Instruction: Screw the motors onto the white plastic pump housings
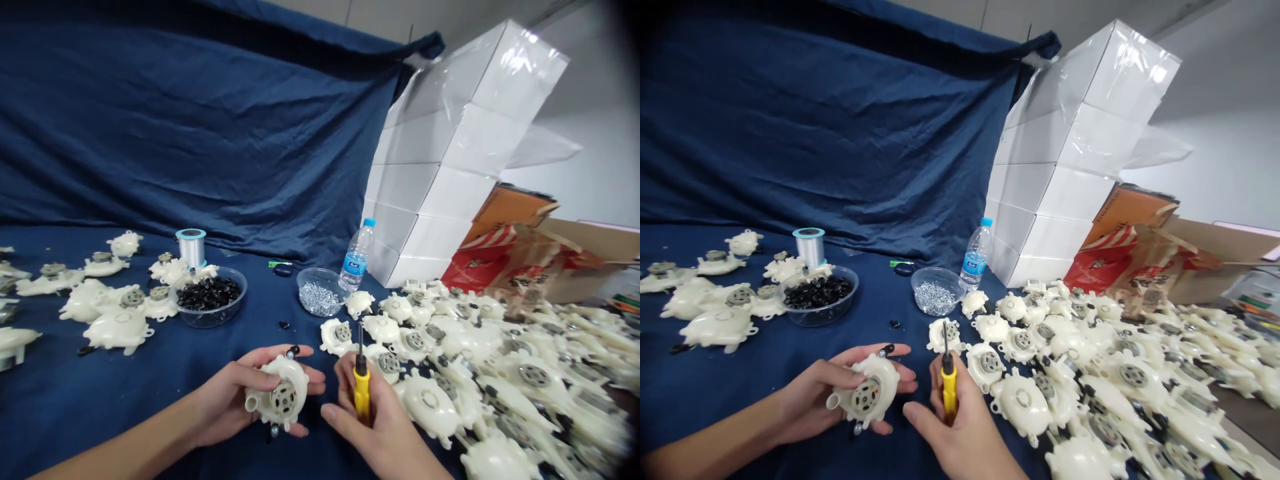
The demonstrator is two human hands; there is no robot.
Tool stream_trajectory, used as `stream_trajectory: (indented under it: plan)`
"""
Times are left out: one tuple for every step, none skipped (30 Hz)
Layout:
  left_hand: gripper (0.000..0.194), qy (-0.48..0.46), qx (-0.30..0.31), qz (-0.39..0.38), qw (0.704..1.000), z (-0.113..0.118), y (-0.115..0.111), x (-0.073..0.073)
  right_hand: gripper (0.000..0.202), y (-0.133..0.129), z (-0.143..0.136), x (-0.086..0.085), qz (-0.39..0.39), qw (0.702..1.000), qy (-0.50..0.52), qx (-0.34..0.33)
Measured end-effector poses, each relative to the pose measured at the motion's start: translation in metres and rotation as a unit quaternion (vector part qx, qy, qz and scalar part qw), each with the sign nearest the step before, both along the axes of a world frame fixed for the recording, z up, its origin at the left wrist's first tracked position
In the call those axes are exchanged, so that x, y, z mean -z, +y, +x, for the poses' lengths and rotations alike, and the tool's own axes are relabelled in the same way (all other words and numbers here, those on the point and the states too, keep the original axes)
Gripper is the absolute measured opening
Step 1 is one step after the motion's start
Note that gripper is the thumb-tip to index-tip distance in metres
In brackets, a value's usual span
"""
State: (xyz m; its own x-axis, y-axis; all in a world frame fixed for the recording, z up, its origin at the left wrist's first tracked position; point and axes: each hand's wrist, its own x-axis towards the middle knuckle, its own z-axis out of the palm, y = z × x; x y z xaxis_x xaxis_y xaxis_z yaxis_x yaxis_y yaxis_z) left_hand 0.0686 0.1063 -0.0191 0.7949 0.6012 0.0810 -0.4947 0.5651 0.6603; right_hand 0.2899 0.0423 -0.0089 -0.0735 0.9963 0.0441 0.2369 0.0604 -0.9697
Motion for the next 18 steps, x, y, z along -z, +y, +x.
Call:
stream_trajectory:
  plan:
    - [0.050, 0.001, 0.010, 0.000, 1.000, 0.001, -0.001, 0.000, 0.041, -0.002, -0.005, 0.001, -0.004, 1.000, 0.023, -0.001]
    - [0.051, 0.001, 0.021, -0.001, 1.000, 0.001, -0.003, -0.001, 0.041, -0.003, -0.009, 0.001, -0.009, 0.999, 0.040, -0.006]
    - [0.050, 0.000, 0.031, -0.003, 1.000, 0.002, -0.004, -0.001, 0.041, -0.003, -0.014, 0.000, -0.012, 0.999, 0.048, -0.013]
    - [0.048, -0.001, 0.038, -0.005, 0.999, 0.003, -0.006, -0.001, 0.041, -0.003, -0.017, -0.003, -0.015, 0.999, 0.049, -0.016]
    - [0.046, -0.002, 0.044, -0.007, 0.999, 0.003, -0.007, 0.000, 0.041, -0.002, -0.020, -0.006, -0.018, 0.999, 0.046, -0.017]
    - [0.044, -0.003, 0.048, -0.009, 0.999, 0.004, -0.009, 0.001, 0.040, 0.000, -0.021, -0.009, -0.022, 0.999, 0.041, -0.016]
    - [0.044, -0.003, 0.051, -0.012, 0.999, 0.004, -0.010, 0.002, 0.038, 0.001, -0.022, -0.012, -0.029, 0.999, 0.036, -0.017]
    - [0.045, -0.002, 0.053, -0.014, 0.999, 0.004, -0.011, 0.003, 0.035, 0.002, -0.021, -0.015, -0.038, 0.999, 0.033, -0.017]
    - [0.047, 0.001, 0.055, -0.016, 0.998, 0.004, -0.013, 0.004, 0.031, 0.003, -0.020, -0.017, -0.050, 0.998, 0.031, -0.017]
    - [0.049, 0.004, 0.058, -0.016, 0.998, 0.004, -0.014, 0.004, 0.030, 0.004, -0.019, -0.019, -0.065, 0.997, 0.033, -0.018]
    - [0.051, 0.008, 0.061, -0.016, 0.998, 0.004, -0.016, 0.005, 0.031, 0.004, -0.017, -0.020, -0.082, 0.996, 0.038, -0.020]
    - [0.053, 0.014, 0.060, -0.019, 0.998, 0.004, -0.018, 0.004, 0.034, 0.004, -0.016, -0.021, -0.099, 0.994, 0.046, -0.022]
    - [0.056, 0.023, 0.054, -0.027, 0.998, 0.003, -0.020, 0.004, 0.038, 0.003, -0.015, -0.021, -0.115, 0.992, 0.055, -0.024]
    - [0.063, 0.037, 0.041, -0.039, 0.998, 0.003, -0.022, 0.003, 0.042, 0.001, -0.015, -0.021, -0.127, 0.989, 0.064, -0.026]
    - [0.071, 0.057, 0.023, -0.052, 0.997, 0.004, -0.024, 0.002, 0.044, -0.001, -0.015, -0.022, -0.138, 0.987, 0.072, -0.027]
    - [0.082, 0.083, 0.003, -0.062, 0.995, 0.004, -0.026, 0.001, 0.046, -0.004, -0.015, -0.021, -0.147, 0.986, 0.080, -0.027]
    - [0.094, 0.111, -0.014, -0.067, 0.991, 0.004, -0.027, 0.000, 0.047, -0.007, -0.016, -0.021, -0.156, 0.984, 0.087, -0.028]
    - [0.107, 0.142, -0.024, -0.065, 0.987, 0.004, -0.027, 0.000, 0.048, -0.009, -0.018, -0.020, -0.165, 0.981, 0.095, -0.032]
